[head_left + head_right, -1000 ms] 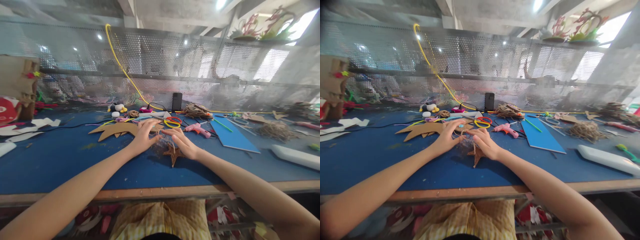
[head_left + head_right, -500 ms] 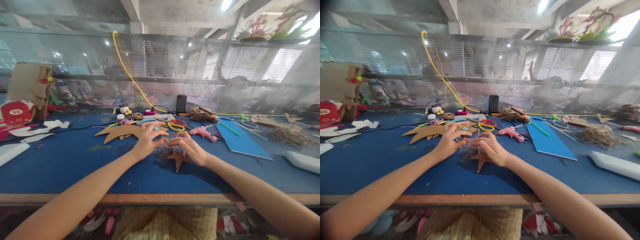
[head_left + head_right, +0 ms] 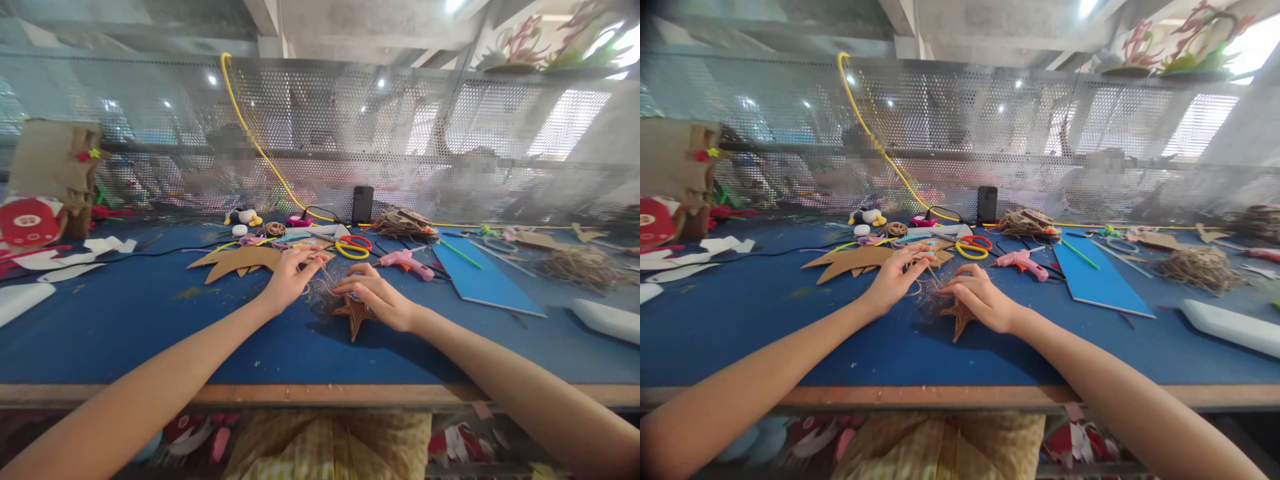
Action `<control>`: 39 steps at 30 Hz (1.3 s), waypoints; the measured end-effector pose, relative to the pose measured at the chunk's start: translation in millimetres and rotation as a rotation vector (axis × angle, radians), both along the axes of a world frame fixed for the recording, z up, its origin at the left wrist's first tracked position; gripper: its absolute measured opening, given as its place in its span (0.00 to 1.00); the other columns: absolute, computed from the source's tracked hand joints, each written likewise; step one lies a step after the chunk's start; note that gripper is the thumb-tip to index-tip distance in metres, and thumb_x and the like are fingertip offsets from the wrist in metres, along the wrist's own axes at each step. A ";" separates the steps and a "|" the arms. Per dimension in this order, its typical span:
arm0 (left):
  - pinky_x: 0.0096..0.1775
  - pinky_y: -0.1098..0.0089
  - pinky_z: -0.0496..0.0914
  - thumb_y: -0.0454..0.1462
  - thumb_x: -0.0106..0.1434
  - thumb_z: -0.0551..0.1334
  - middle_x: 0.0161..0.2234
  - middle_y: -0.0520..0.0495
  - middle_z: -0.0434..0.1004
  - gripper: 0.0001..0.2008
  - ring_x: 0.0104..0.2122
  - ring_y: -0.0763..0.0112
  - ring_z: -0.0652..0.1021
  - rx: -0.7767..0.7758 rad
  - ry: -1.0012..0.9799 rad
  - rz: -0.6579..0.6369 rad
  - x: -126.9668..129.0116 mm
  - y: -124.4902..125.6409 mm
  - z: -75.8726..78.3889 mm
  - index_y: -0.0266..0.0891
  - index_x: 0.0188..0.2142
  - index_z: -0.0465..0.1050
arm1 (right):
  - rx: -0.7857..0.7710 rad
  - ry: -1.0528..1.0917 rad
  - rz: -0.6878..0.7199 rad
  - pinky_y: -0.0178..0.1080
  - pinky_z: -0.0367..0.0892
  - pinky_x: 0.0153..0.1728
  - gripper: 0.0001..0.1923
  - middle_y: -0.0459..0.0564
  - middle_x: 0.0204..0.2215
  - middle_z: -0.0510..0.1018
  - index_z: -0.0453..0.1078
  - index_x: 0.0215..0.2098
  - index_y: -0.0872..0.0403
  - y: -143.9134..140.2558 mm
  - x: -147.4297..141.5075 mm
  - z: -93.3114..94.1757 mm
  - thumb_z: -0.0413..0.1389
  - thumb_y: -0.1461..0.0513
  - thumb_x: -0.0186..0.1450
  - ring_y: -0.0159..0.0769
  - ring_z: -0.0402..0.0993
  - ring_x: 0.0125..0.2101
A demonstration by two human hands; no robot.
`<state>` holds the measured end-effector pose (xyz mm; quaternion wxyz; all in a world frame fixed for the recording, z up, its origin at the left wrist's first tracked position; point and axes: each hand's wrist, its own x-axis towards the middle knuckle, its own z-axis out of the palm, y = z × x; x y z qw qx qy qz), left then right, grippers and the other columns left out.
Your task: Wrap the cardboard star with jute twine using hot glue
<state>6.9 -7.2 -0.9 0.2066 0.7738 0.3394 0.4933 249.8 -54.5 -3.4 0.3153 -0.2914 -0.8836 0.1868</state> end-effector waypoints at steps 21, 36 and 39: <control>0.57 0.57 0.70 0.45 0.70 0.59 0.51 0.43 0.78 0.13 0.56 0.59 0.75 0.051 -0.431 0.360 -17.9 16.2 10.2 0.41 0.42 0.80 | 0.187 -0.348 -0.016 0.57 0.62 0.56 0.34 0.58 0.52 0.76 0.75 0.54 0.52 14.5 35.4 22.5 0.63 0.39 0.59 0.53 0.65 0.54; 0.58 0.47 0.61 0.39 0.65 0.64 0.49 0.44 0.78 0.09 0.53 0.49 0.67 0.264 0.460 0.179 7.4 -3.9 -21.0 0.43 0.30 0.82 | 0.235 -0.360 -0.182 0.47 0.64 0.45 0.14 0.53 0.37 0.79 0.73 0.38 0.52 13.1 19.5 14.6 0.53 0.52 0.72 0.46 0.70 0.43; 0.58 0.46 0.61 0.40 0.65 0.64 0.49 0.45 0.78 0.09 0.53 0.49 0.66 0.232 0.466 0.174 4.5 -3.1 -22.6 0.44 0.30 0.82 | 0.314 -0.310 -0.330 0.45 0.64 0.42 0.08 0.53 0.35 0.78 0.70 0.37 0.52 20.3 25.0 10.9 0.54 0.57 0.71 0.44 0.72 0.40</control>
